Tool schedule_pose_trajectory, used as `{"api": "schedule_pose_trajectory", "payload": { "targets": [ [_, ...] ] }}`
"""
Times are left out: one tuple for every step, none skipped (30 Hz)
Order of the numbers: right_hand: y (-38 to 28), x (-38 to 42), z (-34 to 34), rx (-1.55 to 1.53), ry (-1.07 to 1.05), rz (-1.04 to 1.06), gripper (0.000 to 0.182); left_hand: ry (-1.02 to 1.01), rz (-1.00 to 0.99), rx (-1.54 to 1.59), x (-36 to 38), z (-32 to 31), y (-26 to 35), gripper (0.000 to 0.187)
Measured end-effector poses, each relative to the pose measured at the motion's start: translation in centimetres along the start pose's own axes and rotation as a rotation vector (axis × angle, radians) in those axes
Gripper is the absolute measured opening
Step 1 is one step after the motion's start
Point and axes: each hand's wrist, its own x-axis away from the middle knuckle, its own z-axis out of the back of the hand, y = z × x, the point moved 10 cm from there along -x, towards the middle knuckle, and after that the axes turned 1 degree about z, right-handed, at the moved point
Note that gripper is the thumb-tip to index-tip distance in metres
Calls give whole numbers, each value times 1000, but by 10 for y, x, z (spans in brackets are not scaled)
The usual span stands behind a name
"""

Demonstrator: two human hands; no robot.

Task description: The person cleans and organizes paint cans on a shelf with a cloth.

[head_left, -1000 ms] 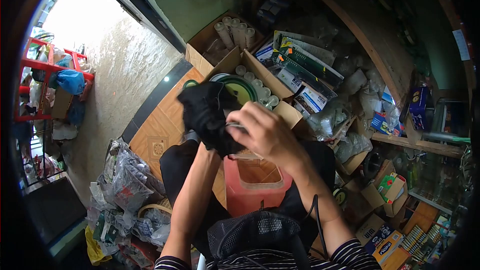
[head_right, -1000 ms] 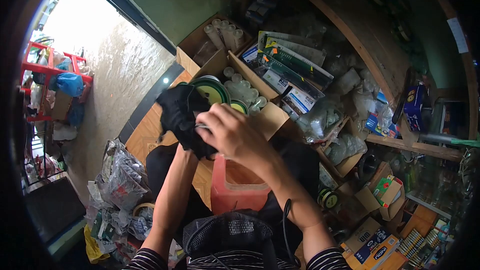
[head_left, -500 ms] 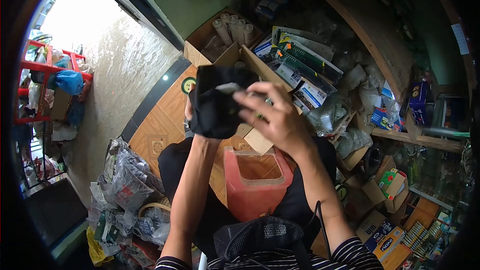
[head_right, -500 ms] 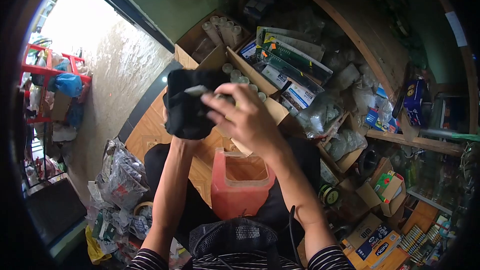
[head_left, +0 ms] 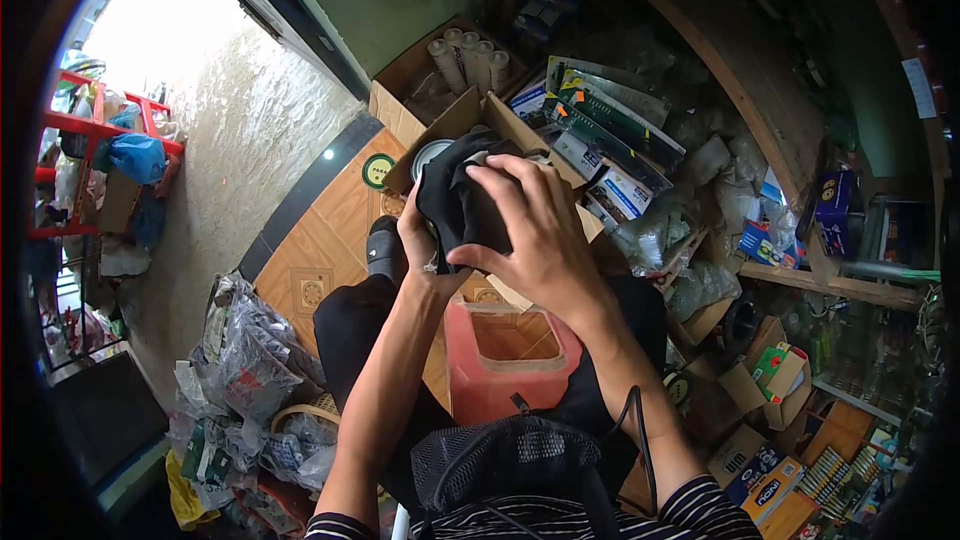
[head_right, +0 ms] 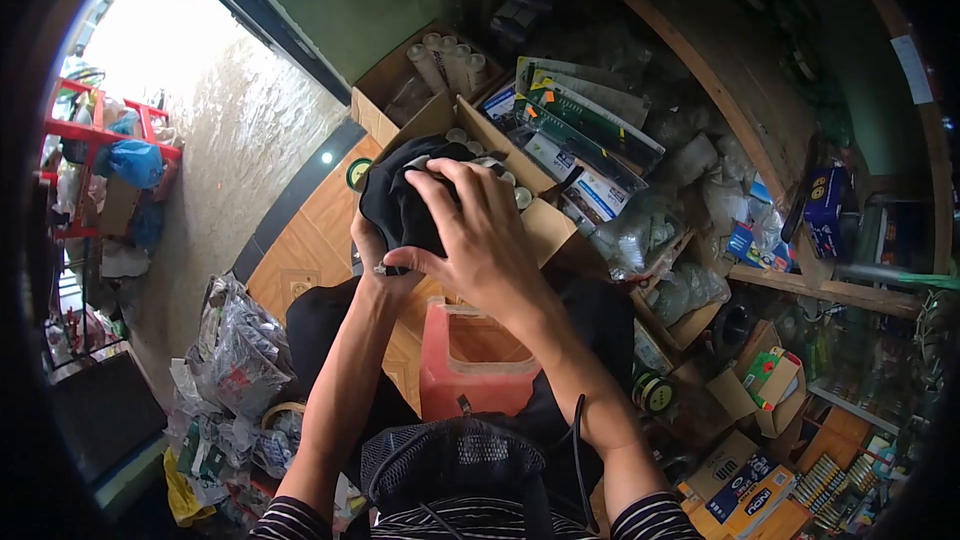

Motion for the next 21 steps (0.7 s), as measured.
{"api": "schedule_pose_trajectory", "payload": {
  "targets": [
    [-3,0,-3,61,-14,-5,56,8,-1,17,1,-7,-1,55],
    [-2,1,-8,-39,-39,-32,49,-35,-3,12,2,-10,-1,57],
    [-7,0,-12,-85,-75,-7,38,-79,-5,8,2,-10,0,59],
    [-10,2,-15,-207,-101,40,34,-246,125,131,-1,-28,-4,59],
    [-13,2,-16,-328,-128,89,32,-86,103,85,0,-13,-3,60],
    [-12,4,-10,-525,-100,41,28,-100,105,133,2,-16,-6,61],
    [-11,2,5,-637,-3,17,28,-113,107,183,2,-22,-8,62],
    [-9,1,20,-748,94,-11,27,-216,120,160,0,-26,-10,64],
    [-7,1,32,-860,191,-45,27,-324,177,222,-2,-15,-14,66],
    [-1,1,42,-1021,317,-79,25,-291,67,-47,-2,-15,-9,66],
    [6,0,54,-920,378,-106,24,-257,-41,-320,-1,-25,-4,66],
    [16,0,50,-835,370,-145,23,-208,-54,-334,-1,-30,-2,64],
    [29,3,44,-750,361,-184,23,-158,-66,-348,0,-35,0,61],
    [21,-3,39,-415,189,4,23,-95,21,-105,1,-35,-7,56],
    [28,-2,13,-333,37,-17,24,-31,111,137,2,-32,-15,51],
    [25,-1,7,-264,22,-18,27,-78,85,113,-1,-31,-11,58],
    [22,0,2,-195,6,-21,32,-35,59,66,-2,-21,-8,57],
    [19,1,5,-108,16,-22,40,10,33,19,-2,-11,-5,56],
    [20,1,2,-51,-1,-44,40,55,3,-26,-2,-6,-2,55],
    [22,1,-2,4,-18,-63,40,55,-41,-118,-3,-7,3,53],
    [25,0,-5,59,-31,-84,40,42,-62,-130,-2,-9,5,53]
  ]
}}
